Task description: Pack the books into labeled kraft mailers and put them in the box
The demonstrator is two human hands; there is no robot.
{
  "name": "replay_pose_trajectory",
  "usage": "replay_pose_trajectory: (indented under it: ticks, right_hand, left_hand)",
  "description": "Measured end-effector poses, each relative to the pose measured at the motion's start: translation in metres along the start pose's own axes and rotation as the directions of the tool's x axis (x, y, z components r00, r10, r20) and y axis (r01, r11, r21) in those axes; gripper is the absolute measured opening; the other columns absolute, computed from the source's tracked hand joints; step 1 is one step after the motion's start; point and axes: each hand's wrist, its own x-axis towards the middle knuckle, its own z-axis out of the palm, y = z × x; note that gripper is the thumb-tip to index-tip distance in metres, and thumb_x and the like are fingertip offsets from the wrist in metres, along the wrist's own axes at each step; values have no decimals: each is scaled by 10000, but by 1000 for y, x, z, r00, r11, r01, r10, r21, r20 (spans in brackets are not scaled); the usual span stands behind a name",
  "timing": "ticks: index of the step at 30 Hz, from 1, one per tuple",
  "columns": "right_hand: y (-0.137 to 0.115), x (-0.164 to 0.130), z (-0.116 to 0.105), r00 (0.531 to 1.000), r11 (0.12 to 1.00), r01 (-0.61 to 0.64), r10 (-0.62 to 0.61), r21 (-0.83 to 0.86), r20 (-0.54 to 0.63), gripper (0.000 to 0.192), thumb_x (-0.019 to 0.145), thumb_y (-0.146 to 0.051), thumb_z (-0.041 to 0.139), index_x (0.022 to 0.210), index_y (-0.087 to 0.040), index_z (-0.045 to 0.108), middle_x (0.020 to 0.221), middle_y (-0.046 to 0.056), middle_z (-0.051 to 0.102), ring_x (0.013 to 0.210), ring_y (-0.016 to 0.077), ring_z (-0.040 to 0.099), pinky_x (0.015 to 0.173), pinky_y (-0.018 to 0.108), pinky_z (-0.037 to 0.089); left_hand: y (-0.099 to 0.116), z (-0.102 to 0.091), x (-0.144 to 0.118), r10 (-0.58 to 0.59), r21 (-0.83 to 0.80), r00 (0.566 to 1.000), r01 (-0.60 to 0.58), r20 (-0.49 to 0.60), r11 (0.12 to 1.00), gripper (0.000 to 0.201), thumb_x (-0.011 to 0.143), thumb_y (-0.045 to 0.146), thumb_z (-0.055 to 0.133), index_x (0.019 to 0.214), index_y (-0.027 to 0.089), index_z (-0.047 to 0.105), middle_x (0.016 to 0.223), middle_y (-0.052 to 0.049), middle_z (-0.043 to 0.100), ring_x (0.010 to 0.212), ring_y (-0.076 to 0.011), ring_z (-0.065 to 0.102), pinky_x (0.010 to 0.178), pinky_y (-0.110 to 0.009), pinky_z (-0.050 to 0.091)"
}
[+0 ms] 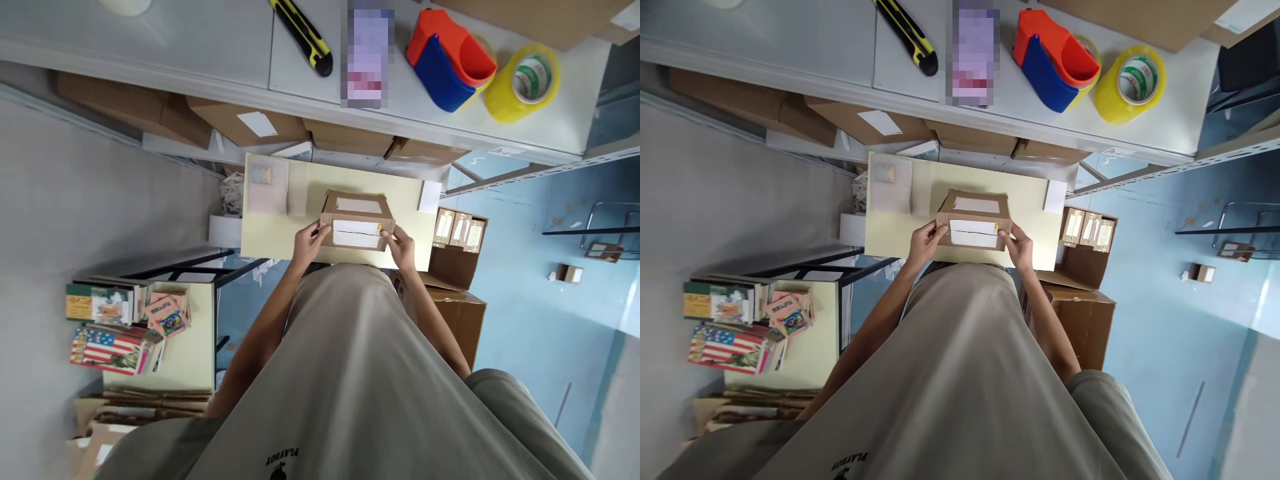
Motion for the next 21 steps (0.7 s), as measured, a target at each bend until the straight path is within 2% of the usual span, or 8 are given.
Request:
replay_pose_trajectory:
  ticks: [3, 6, 9, 13, 15, 17, 19, 21]
  right_hand:
    - [16, 7, -8, 985, 994, 88, -79, 59, -153, 634, 1189, -602, 516, 1531, -145, 790, 1649, 236, 680, 1495, 315, 694, 1158, 393, 670]
    - [40, 22, 9, 980, 972, 154, -128, 175, -151, 585, 1134, -522, 599, 1536, -134, 774, 1595, 240, 686, 1395, 302, 746, 1200, 414, 671]
    - [62, 37, 43, 990, 956, 130, -112, 264, -84, 563, 1100, -432, 548, 1524, -135, 771, 1590, 257, 700, 1365, 328, 771, 1148, 462, 710]
    - [80, 49, 75, 995, 956, 99, -98, 275, -16, 507, 1034, -396, 519, 1353, -158, 833, 1449, 245, 806, 1211, 355, 820, 1140, 576, 711]
    - [85, 58, 76, 994, 960, 108, -107, 257, -21, 456, 1017, -415, 538, 1262, -196, 854, 1376, 221, 851, 1232, 379, 820, 1202, 626, 672]
    - [85, 72, 69, 996, 962, 84, -73, 258, -52, 438, 1020, -455, 562, 1232, -215, 861, 1400, 220, 857, 1335, 407, 797, 1265, 651, 626]
    - [79, 89, 60, 996, 950, 19, 8, 312, -85, 510, 1037, -517, 581, 1331, -195, 845, 1499, 237, 823, 1389, 408, 779, 1277, 651, 616]
    - [69, 104, 54, 993, 910, -40, 82, 414, -84, 646, 1064, -595, 579, 1493, -157, 781, 1567, 257, 784, 1334, 380, 798, 1213, 626, 665]
  left_hand:
    - [-9, 4, 22, 143, -15, 990, -143, -4, 990, 475, 1065, 554, 766, 1338, 173, 842, 1488, -162, 780, 1256, -272, 800, 1109, -388, 690]
    - [-37, 12, 40, 160, -29, 987, -159, 14, 987, 516, 1023, 491, 848, 1426, 170, 818, 1448, -157, 748, 1168, -242, 827, 1111, -428, 722]
    - [-68, 20, 46, 49, -83, 998, -45, 49, 995, 498, 1007, 340, 801, 1473, 164, 813, 1451, -166, 784, 1225, -274, 846, 1198, -465, 689]
    - [-95, 18, 50, -136, -35, 984, 141, 112, 989, 444, 940, 229, 756, 1363, 176, 877, 1398, -173, 868, 1258, -367, 856, 1260, -572, 641]
    - [-98, 13, 61, -150, -22, 982, 154, 111, 988, 412, 934, 223, 750, 1319, 198, 894, 1357, -160, 889, 1339, -393, 829, 1304, -595, 598]
    - [-93, 10, 80, -147, -32, 985, 150, 90, 988, 439, 943, 227, 733, 1356, 200, 878, 1420, -168, 871, 1442, -397, 784, 1337, -598, 564]
    - [-83, 11, 102, -148, -46, 987, 151, 65, 987, 508, 963, 234, 708, 1452, 174, 830, 1528, -201, 821, 1507, -396, 747, 1343, -602, 553]
    - [-68, 14, 123, -143, -84, 988, 147, 51, 986, 539, 997, 257, 697, 1519, 157, 781, 1590, -221, 783, 1529, -390, 733, 1331, -595, 563]
